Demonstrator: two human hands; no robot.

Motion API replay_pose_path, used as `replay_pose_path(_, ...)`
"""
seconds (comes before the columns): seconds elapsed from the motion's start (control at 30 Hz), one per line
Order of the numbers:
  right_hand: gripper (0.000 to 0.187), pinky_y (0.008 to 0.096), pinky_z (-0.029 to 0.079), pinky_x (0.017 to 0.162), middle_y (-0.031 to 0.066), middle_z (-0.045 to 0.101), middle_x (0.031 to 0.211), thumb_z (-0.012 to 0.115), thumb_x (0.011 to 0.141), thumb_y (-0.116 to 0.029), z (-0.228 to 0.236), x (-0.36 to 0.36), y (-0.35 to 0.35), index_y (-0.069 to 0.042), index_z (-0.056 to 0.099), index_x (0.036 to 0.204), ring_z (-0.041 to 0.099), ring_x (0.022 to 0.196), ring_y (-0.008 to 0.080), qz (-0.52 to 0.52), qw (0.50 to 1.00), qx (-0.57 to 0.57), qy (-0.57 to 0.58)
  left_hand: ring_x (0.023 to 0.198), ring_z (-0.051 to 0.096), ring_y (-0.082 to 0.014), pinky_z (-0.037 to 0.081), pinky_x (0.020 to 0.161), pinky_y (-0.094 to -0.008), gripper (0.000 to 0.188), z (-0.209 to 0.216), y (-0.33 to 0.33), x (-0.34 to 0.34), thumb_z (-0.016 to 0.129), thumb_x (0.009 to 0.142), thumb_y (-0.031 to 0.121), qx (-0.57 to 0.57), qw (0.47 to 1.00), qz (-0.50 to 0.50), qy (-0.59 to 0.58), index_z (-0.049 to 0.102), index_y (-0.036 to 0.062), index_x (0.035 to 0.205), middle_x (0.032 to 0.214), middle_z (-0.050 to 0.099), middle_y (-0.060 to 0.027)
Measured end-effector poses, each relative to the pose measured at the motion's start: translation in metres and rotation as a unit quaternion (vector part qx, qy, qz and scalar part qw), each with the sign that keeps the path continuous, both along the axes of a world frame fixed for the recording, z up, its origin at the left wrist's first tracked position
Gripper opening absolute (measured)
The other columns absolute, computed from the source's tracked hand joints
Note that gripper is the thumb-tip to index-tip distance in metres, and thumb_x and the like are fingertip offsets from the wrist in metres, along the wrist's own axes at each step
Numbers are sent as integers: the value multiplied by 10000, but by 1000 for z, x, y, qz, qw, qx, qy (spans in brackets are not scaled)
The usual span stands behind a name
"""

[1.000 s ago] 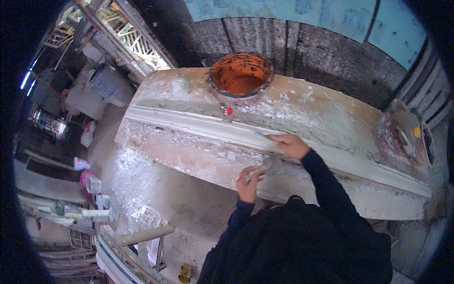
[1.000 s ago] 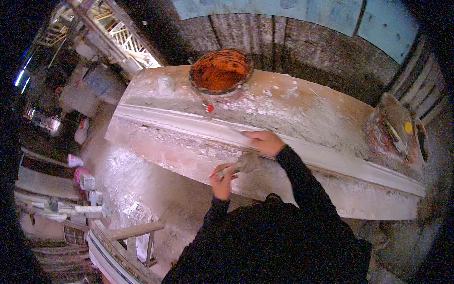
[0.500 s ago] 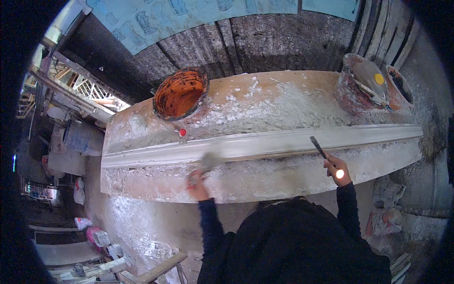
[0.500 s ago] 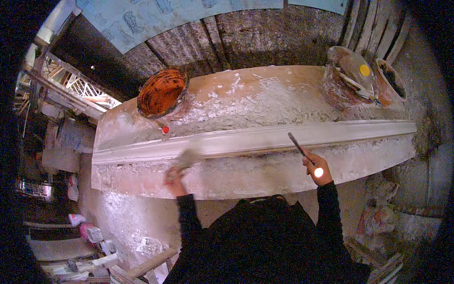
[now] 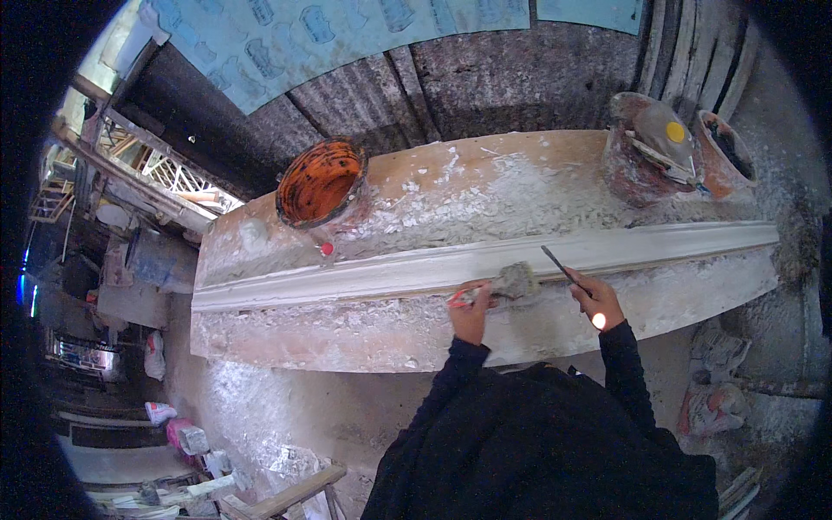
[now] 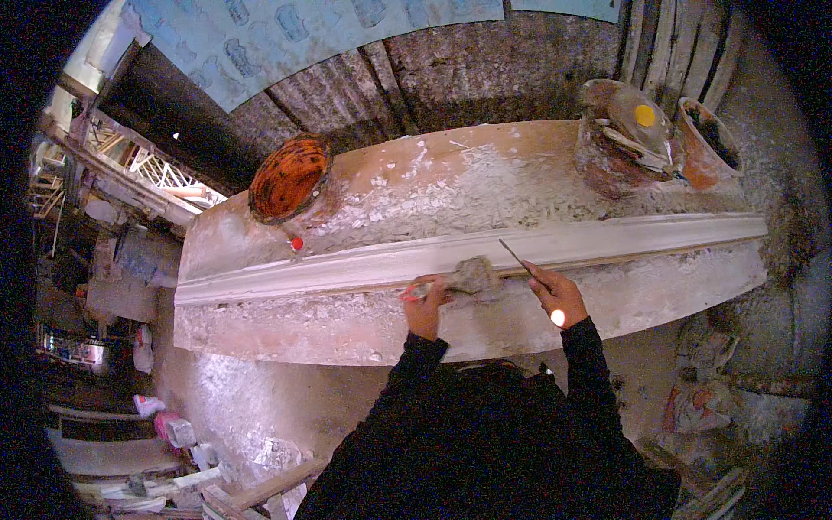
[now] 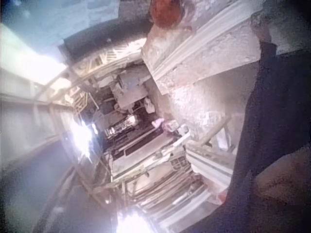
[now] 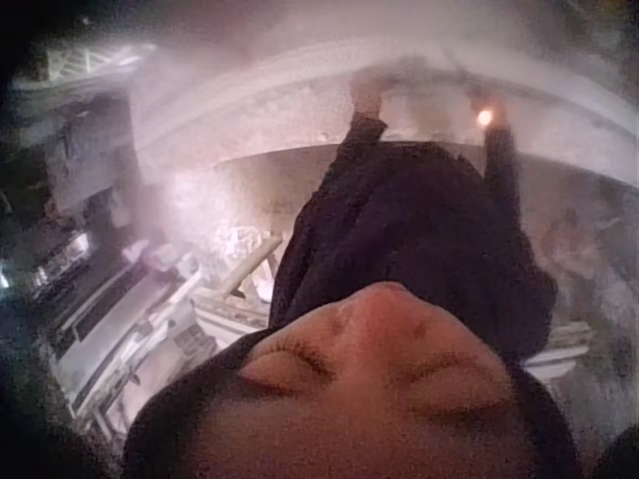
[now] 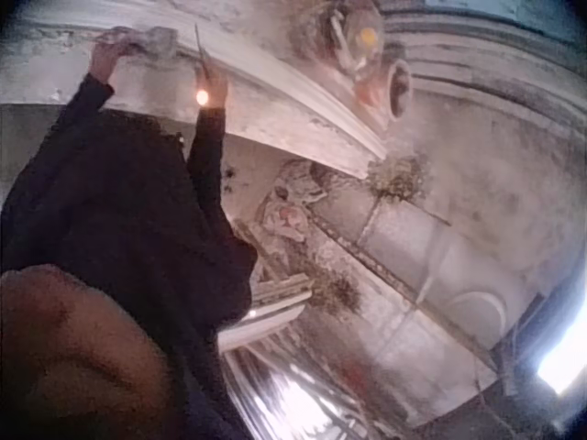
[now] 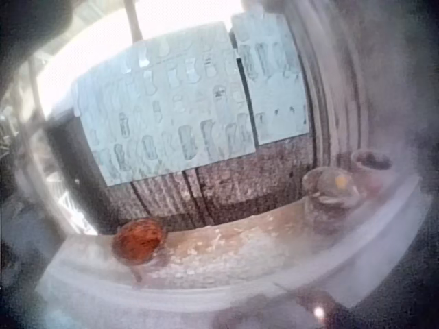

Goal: The person uses a brush and a scraper to clean dust and debris from a long white molding piece resting on a workbench. The person repeatedly brushes along the grooves and edges, then scrapes off accumulated dust, continuing this cycle along the length of the molding.

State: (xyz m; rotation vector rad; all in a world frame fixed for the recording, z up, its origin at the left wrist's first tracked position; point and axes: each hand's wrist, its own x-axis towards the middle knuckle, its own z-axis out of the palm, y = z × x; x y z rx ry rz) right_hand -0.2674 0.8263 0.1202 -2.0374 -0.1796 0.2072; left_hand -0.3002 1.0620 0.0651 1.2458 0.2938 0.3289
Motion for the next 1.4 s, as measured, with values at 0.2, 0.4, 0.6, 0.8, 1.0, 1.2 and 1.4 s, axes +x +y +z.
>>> replay_pose_path(0.2,343,233,396,482,51,537,699,540,807,-141,-20,4,-22,-135,526,1149,439,506,81,16,994,-60,-86,689,581,-164,499,575,-263,153,-68,101,-16,638,738,65,235,961,145,-12,574,-4,859,813,594,-84)
replay_pose_path(0.4,345,353,444,717,161,580,964,492,832,-226,-26,0,-50,-203,491,1176,565,808,296,1,994,-103,-25,743,553,-165,452,690,-275,112,-17,263,-105,580,782,84,493,796,338,89,554,-20,815,797,584,-91)
replay_pose_path(0.6,352,338,437,727,158,575,983,498,829,-227,-28,10,-54,-188,492,1179,564,821,283,-40,994,-93,-32,784,547,-134,460,699,-239,155,22,141,-32,614,764,73,163,950,267,-11,570,-8,889,875,580,-68)
replay_pose_path(0.8,319,203,370,472,11,514,728,517,839,-163,-17,10,-56,-110,525,1154,398,528,53,-86,989,-34,-114,767,548,-93,431,695,-215,173,11,-64,47,645,746,108,109,988,-110,-9,593,25,888,843,599,-29)
replay_pose_path(1.0,367,270,401,548,73,498,706,512,823,-179,-23,-22,-100,-177,489,1189,447,533,161,-170,983,-53,-32,791,559,-105,432,718,-227,169,2,-81,60,654,738,123,226,943,-239,-57,605,38,875,855,612,-49)
replay_pose_path(1.2,346,266,394,533,77,490,692,497,829,-166,-29,-40,-112,-149,502,1174,447,526,156,-213,977,-6,-6,803,579,-130,439,728,-239,170,-6,12,47,666,720,90,307,927,-215,-18,611,30,869,848,626,-66)
replay_pose_path(1.4,337,311,409,627,125,520,728,496,826,-174,-30,-24,-102,-148,507,1162,500,662,245,-131,984,-92,-76,790,590,-150,443,723,-245,175,26,57,16,676,702,71,401,902,-153,-33,609,24,857,836,626,-79)
